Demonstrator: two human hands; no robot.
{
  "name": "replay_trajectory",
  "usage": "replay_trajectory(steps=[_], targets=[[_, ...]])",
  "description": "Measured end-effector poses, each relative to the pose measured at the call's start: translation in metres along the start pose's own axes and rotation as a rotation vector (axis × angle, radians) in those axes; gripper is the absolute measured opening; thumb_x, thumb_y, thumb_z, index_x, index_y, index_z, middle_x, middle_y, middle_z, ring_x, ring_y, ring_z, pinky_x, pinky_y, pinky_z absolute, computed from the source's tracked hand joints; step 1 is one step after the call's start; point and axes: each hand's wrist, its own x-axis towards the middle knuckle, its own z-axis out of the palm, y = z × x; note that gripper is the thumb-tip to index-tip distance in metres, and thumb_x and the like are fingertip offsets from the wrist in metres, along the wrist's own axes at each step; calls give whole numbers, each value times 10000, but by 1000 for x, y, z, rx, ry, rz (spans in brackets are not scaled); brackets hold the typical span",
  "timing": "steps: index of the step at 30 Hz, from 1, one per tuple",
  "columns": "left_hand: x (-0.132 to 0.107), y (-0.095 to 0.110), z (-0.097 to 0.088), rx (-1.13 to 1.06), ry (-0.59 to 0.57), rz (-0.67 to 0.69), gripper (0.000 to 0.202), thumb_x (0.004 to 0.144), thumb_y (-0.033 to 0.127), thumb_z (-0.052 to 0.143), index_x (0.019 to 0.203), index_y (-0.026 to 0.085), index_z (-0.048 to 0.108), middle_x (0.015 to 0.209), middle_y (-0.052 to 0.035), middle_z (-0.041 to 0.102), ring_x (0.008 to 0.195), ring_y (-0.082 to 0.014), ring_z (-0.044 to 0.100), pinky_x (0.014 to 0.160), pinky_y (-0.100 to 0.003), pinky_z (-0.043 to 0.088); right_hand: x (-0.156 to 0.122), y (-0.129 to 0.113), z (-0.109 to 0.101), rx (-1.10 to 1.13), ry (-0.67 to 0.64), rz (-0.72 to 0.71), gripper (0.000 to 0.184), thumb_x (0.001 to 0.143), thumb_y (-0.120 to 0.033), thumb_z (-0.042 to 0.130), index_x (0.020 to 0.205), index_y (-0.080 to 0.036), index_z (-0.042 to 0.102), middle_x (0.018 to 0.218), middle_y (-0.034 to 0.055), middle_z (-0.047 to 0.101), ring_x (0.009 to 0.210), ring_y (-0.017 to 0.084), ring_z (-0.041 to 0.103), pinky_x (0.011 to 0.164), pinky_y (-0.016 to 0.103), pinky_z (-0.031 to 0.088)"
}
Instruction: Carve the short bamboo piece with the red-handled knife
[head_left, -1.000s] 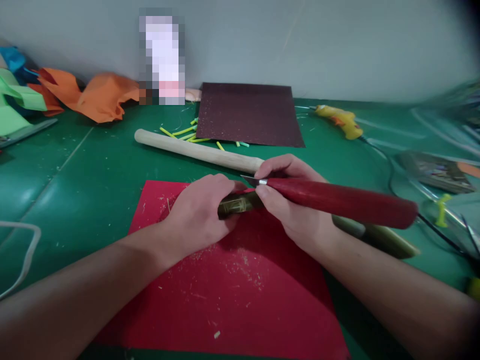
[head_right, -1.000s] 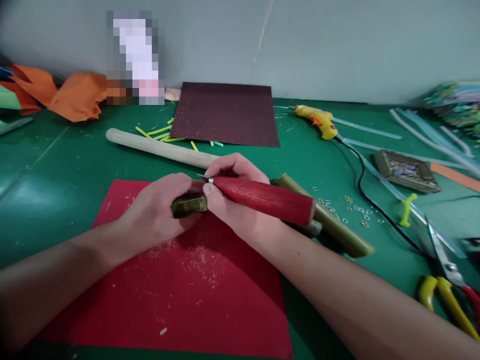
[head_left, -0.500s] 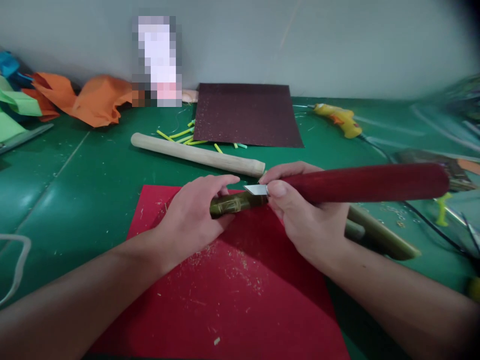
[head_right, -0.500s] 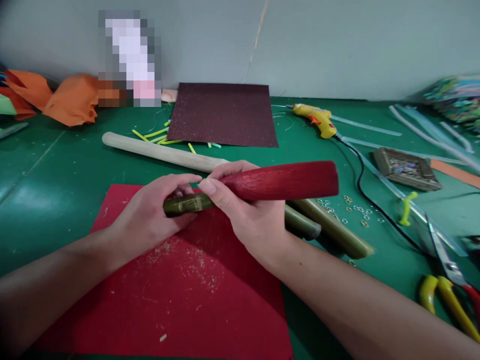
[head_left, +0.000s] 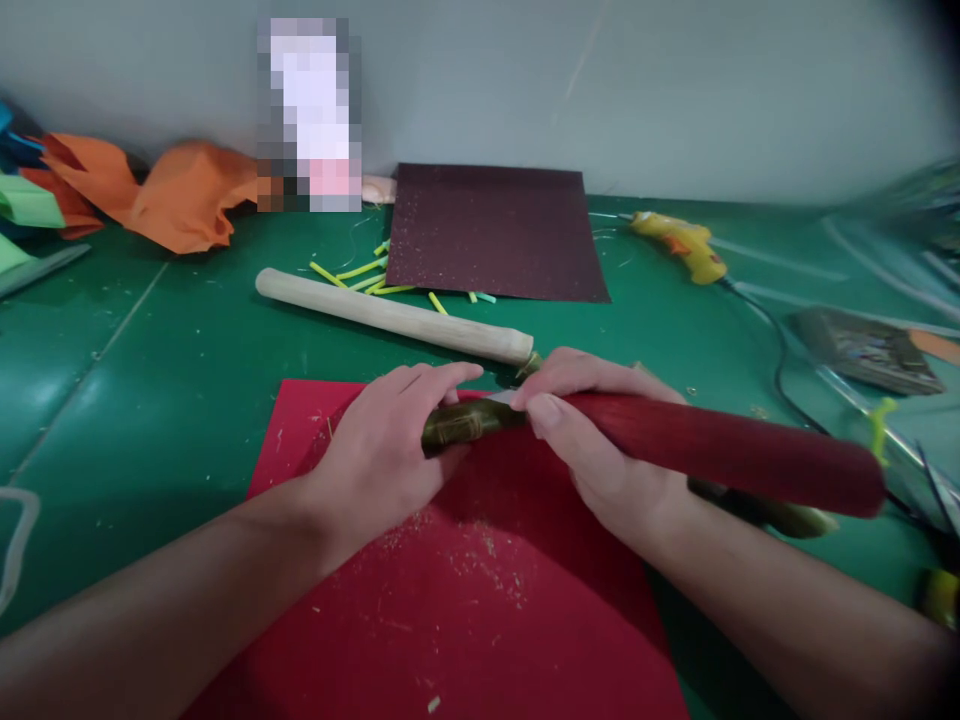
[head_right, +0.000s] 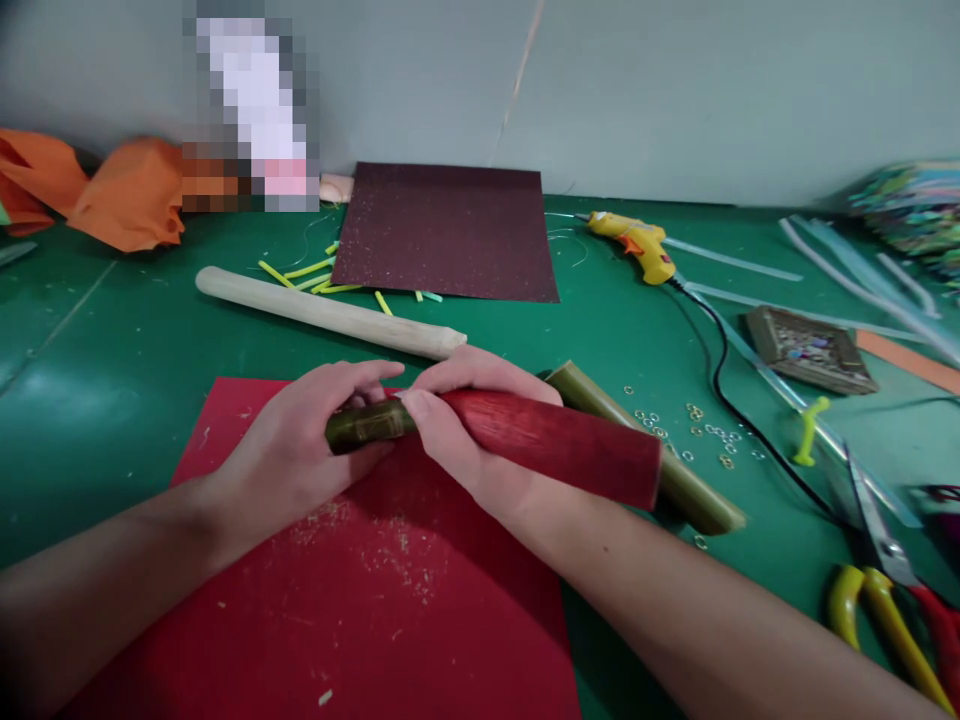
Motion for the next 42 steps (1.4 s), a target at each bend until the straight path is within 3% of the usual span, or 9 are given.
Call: replay_trajectory(steps=[4,6,11,18,23,26,32,37,42], targets=[[-1,-1,0,2,-10,-1,520,849,207,668,1357,265,570,1138,-44,702,1063,-254,648,892,-444,531,4,-2,1,-58,52,-3,153,774,-155,689,875,-264,652,774,-19,706,581,115,612,538,243,530],[-2,-2,0,-14,-27,-10,528,850,216,672,1363,275,558,1160,-38,702,1071,-252,648,892,-443,532,5,-3,1,-105,2,32,156,751,-138,710,821,-261,645,807,-20,730,638,120,659,606,241,566],[-2,-2,-1,-34,-54,-44,563,846,212,678,1379,307,527,1174,-17,698,1067,-236,647,882,-437,532,2,-3,-1,-36,1,171,130,770,-240,787,866,-274,707,833,-43,764,689,108,704,635,195,576],[-3,-3,0,-80,-78,-119,562,836,264,725,1357,365,540,1090,9,694,995,-217,643,840,-420,531,-3,-3,-9,22,-66,176,165,769,-334,831,889,-299,723,818,-47,773,613,97,704,567,159,562],[-2,0,-7,-266,41,-82,390,858,297,716,1239,260,644,1017,-23,683,939,-185,637,833,-367,536,-5,2,-5,-9,-17,42,129,798,-304,777,904,-289,706,803,-35,766,591,101,687,568,179,563],[-1,3,-12,-490,100,-172,229,947,269,594,1139,230,712,1017,-38,696,904,-147,652,767,-277,547,-6,4,-3,-9,1,54,112,818,-298,752,916,-276,700,785,-25,758,563,98,669,536,177,550],[0,2,-13,-849,222,-370,323,1011,368,495,1007,265,801,921,-25,744,831,-137,652,764,-246,556,-6,4,-4,31,-25,68,100,831,-269,736,924,-266,700,795,-18,762,561,100,678,535,168,554],[2,-3,-13,-858,312,-475,319,998,386,522,994,252,811,908,-51,748,781,-164,658,741,-306,585,-5,4,-7,22,-46,79,133,821,-267,738,948,-276,699,784,-12,759,558,117,685,513,182,553],[4,-5,-12,-817,380,-460,318,974,436,566,948,225,803,857,-49,745,753,-152,656,708,-289,587,-5,3,-3,-20,-31,38,110,813,-260,730,918,-267,698,748,-11,749,528,119,659,491,199,541]])
